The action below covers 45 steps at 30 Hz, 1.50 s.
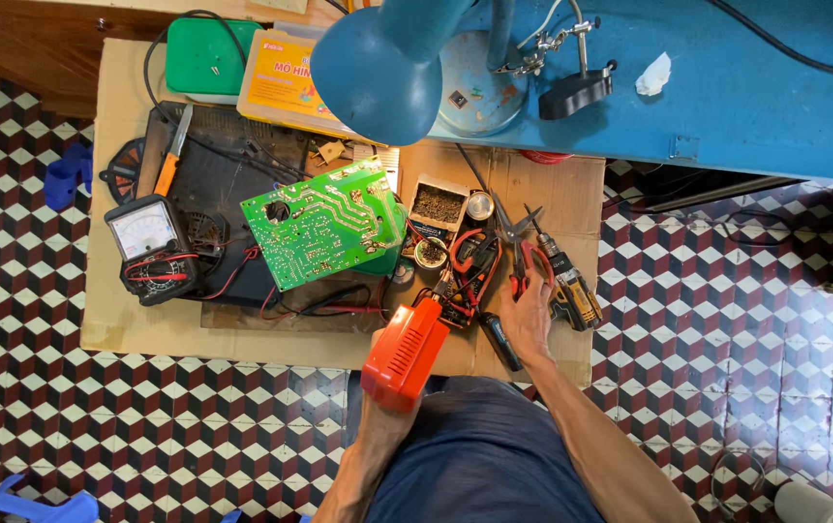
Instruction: The person uses a multimeter to test a green circuit board, then uses pliers to cut a wire. They insert a small component into the board and use a hot air gun to heat the solder joints. The person also uses a soldering iron to work on the board.
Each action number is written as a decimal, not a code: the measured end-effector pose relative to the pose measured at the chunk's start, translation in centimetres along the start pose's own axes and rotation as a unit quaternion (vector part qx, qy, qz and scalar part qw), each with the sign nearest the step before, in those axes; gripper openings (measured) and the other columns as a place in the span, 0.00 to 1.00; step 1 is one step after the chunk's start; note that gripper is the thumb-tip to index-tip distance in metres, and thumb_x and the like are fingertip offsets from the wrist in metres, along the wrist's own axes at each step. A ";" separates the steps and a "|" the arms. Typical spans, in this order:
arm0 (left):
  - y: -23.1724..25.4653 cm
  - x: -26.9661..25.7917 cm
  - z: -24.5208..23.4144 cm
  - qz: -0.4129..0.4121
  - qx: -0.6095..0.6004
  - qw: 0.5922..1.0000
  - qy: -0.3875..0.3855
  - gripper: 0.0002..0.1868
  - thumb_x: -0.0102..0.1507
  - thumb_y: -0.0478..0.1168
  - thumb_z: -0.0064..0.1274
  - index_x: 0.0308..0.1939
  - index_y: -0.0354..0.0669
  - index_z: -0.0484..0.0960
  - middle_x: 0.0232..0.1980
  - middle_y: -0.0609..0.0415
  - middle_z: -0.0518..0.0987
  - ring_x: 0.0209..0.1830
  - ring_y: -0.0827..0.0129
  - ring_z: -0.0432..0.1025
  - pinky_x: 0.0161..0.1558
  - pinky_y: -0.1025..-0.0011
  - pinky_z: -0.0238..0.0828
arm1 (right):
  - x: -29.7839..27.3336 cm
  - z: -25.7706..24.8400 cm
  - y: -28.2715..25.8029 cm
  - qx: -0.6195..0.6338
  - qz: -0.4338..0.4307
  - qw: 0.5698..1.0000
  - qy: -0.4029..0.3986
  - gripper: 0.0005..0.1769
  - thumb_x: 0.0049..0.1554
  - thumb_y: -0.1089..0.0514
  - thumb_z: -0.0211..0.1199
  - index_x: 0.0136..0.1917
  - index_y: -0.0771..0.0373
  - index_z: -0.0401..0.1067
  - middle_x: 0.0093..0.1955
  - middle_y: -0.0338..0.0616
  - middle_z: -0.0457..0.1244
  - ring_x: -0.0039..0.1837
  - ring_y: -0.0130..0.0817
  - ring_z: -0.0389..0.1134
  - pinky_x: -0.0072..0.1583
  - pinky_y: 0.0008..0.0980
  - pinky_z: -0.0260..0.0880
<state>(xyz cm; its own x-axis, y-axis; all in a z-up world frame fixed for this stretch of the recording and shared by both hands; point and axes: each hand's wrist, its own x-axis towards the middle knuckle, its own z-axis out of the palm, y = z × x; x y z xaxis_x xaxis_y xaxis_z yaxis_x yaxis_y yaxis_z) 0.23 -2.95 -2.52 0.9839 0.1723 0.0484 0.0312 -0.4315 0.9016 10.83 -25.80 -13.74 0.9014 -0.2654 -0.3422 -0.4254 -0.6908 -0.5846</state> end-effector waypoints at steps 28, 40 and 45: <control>10.4 5.6 4.8 0.030 -0.195 0.980 0.004 0.38 0.66 0.32 0.56 0.77 0.33 0.57 0.69 0.48 0.66 0.72 0.59 0.64 0.84 0.63 0.52 | -11.0 -9.3 -13.8 0.363 -0.036 0.925 -0.109 0.29 0.58 0.54 0.64 0.69 0.67 0.66 0.64 0.49 0.65 0.64 0.37 0.66 0.63 0.36 0.68; -8.6 5.0 -8.7 0.011 0.131 0.929 -0.347 0.14 0.62 0.49 0.55 0.41 0.45 0.86 0.45 0.47 0.84 0.49 0.50 0.77 0.50 0.55 0.74 | -13.1 -11.8 -10.3 0.051 -0.173 0.977 0.110 0.17 0.63 0.62 0.69 0.63 0.66 0.70 0.38 0.42 0.64 0.35 0.29 0.66 0.38 0.29 0.69; -19.1 4.3 -9.8 -0.206 0.099 0.951 -0.208 0.12 0.61 0.47 0.53 0.40 0.45 0.85 0.39 0.49 0.85 0.40 0.52 0.80 0.42 0.56 0.75 | -16.7 -10.0 -11.8 0.293 -0.042 0.951 0.086 0.20 0.65 0.62 0.64 0.69 0.69 0.68 0.38 0.41 0.63 0.37 0.26 0.65 0.38 0.25 0.69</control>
<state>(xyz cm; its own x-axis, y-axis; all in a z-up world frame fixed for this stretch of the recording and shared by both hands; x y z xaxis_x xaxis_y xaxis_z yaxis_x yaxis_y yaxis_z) 2.14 14.74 -15.32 0.8644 0.0148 -0.5026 0.4209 -0.5682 0.7071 1.58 -19.99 6.26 0.9131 -0.3657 -0.1802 -0.2778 -0.2346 -0.9315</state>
